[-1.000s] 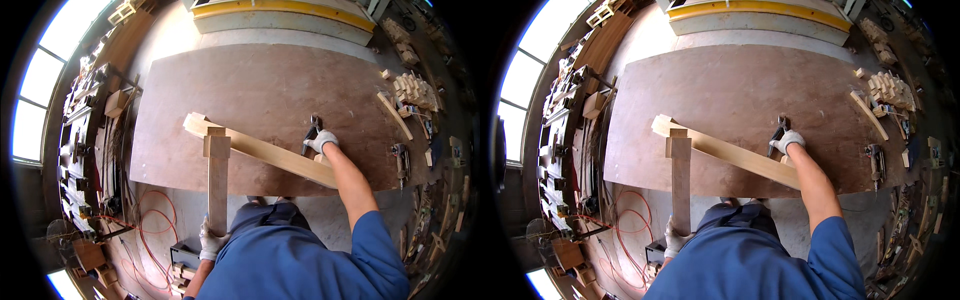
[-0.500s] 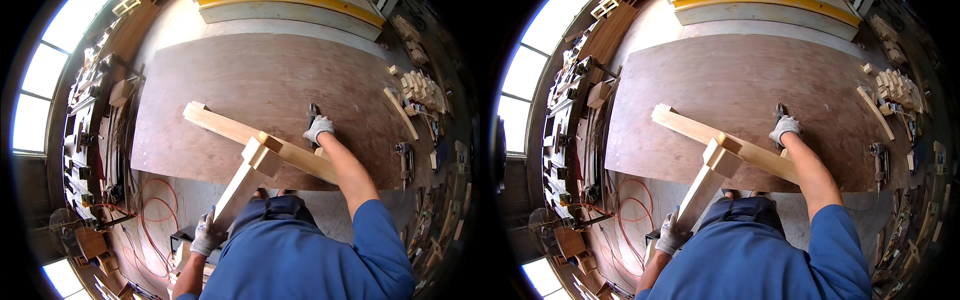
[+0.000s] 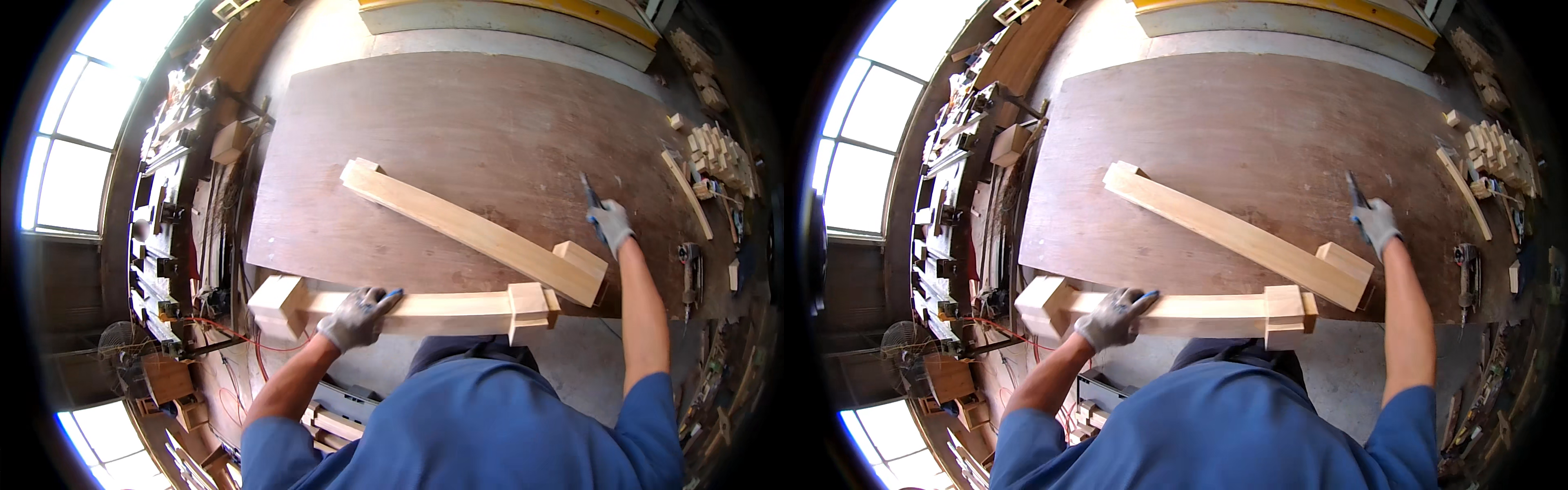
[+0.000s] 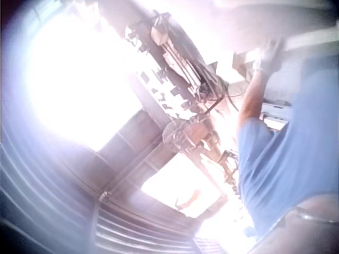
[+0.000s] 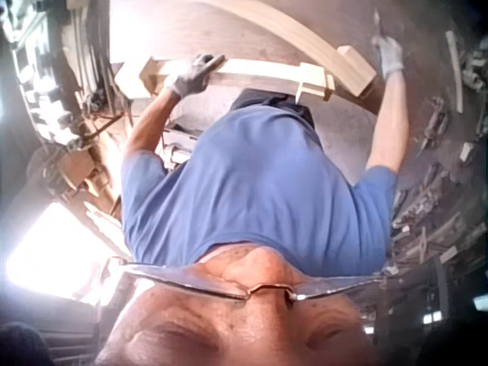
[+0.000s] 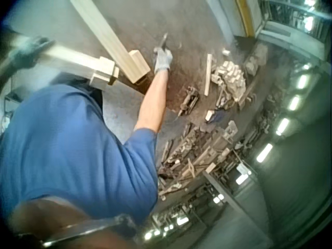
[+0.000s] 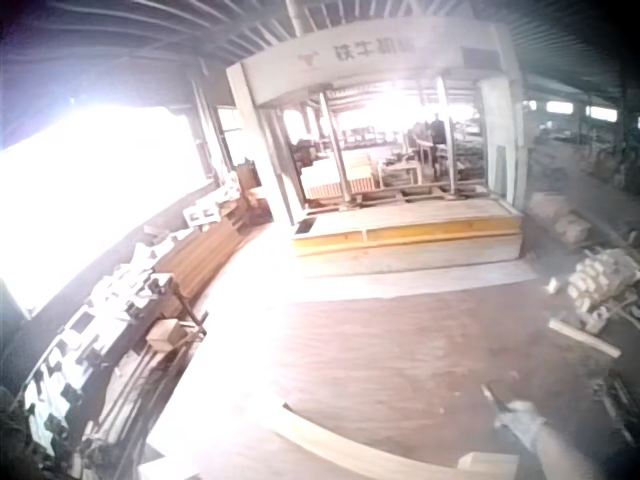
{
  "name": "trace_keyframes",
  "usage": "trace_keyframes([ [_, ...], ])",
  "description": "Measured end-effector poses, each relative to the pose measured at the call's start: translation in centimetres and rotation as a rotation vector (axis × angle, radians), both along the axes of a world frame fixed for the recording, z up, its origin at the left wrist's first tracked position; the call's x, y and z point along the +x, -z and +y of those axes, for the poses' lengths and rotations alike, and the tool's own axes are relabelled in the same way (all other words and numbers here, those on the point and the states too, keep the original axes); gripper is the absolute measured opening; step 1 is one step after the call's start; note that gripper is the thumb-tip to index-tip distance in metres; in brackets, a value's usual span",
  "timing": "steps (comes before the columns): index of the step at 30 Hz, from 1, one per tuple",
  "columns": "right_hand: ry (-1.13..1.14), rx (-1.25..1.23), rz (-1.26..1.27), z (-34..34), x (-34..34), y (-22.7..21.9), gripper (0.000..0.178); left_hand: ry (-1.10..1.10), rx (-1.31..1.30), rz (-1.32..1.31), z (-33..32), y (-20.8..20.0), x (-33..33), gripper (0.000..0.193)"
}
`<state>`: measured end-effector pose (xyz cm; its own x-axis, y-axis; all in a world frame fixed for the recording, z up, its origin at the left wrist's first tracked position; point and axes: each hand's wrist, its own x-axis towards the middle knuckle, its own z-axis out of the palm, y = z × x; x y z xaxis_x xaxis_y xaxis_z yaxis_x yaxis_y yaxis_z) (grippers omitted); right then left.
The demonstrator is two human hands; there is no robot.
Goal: The person assembles wooden frames by joining two pieces of wood with a pneumatic nail gun, then stacks the completed frames on a pallet. The person repeats this process multiple times, moving between the workbench and the pallet.
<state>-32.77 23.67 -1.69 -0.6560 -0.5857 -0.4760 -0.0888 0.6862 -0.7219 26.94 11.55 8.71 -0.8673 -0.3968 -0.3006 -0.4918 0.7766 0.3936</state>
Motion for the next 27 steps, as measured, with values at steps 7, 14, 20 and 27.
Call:
trace_keyframes([
  [7, 0.333, -0.243, -0.393, 14.5, 1.5, -0.1, 0.019, 0.211, 0.008, -0.092, -6.4, 5.2, -6.2, 0.061],
  [14, 0.706, -0.503, -0.764, 23.1, 9.8, 2.0, 0.027, 0.141, -0.038, 0.076, -6.7, 6.7, -10.5, 0.062],
  [20, 0.805, -0.574, -0.881, 22.6, 14.4, 3.6, 0.024, -0.474, 0.214, 0.180, -5.4, 4.7, -15.4, 0.057],
  [27, 0.734, -0.540, -0.842, 19.7, 12.8, 4.1, 0.026, -0.582, 0.185, 0.173, -8.3, 6.5, -18.8, 0.050],
])
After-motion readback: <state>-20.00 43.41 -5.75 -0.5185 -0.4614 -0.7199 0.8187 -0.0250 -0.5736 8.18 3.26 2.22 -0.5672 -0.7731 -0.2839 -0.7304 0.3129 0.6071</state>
